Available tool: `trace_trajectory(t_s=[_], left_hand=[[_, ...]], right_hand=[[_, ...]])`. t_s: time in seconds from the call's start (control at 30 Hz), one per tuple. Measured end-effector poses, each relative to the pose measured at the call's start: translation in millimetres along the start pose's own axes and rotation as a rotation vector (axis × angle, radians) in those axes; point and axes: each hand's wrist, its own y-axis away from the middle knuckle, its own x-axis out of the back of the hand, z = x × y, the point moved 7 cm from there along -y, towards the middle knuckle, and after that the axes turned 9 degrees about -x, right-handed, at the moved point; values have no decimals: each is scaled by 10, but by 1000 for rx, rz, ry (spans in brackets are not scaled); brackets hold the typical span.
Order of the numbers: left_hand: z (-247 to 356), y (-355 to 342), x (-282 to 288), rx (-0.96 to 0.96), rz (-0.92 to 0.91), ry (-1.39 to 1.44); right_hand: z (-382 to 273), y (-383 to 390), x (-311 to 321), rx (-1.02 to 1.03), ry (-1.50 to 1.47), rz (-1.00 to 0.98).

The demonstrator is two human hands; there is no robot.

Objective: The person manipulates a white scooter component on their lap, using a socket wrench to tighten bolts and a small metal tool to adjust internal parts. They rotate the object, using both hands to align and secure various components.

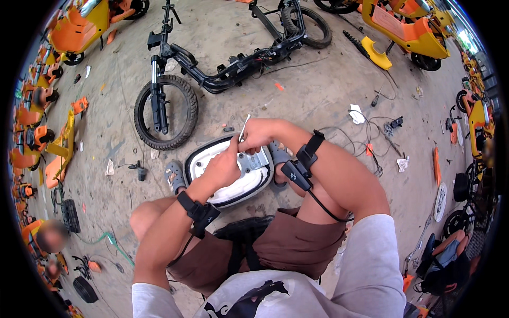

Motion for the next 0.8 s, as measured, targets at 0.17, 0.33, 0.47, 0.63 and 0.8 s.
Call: trace_trajectory(t_s=[0.17,0.33,0.47,0.63,0.8], left_hand=[[-4,-32,-121,-50,62,-24],[-195,-197,-180,-18,252,-42],[-252,-196,-75,-16,319,-130],[-411,-124,11,22,279,-185],[-264,-22,-176,-3,-40,-88]], right_hand=[[-124,309,119,2,159,63],[-391,511,268,398,201,244],[-394,462,334,478,366,629],[-611,529,49,447,877,855],[-507,241,-371,297,1112,507]])
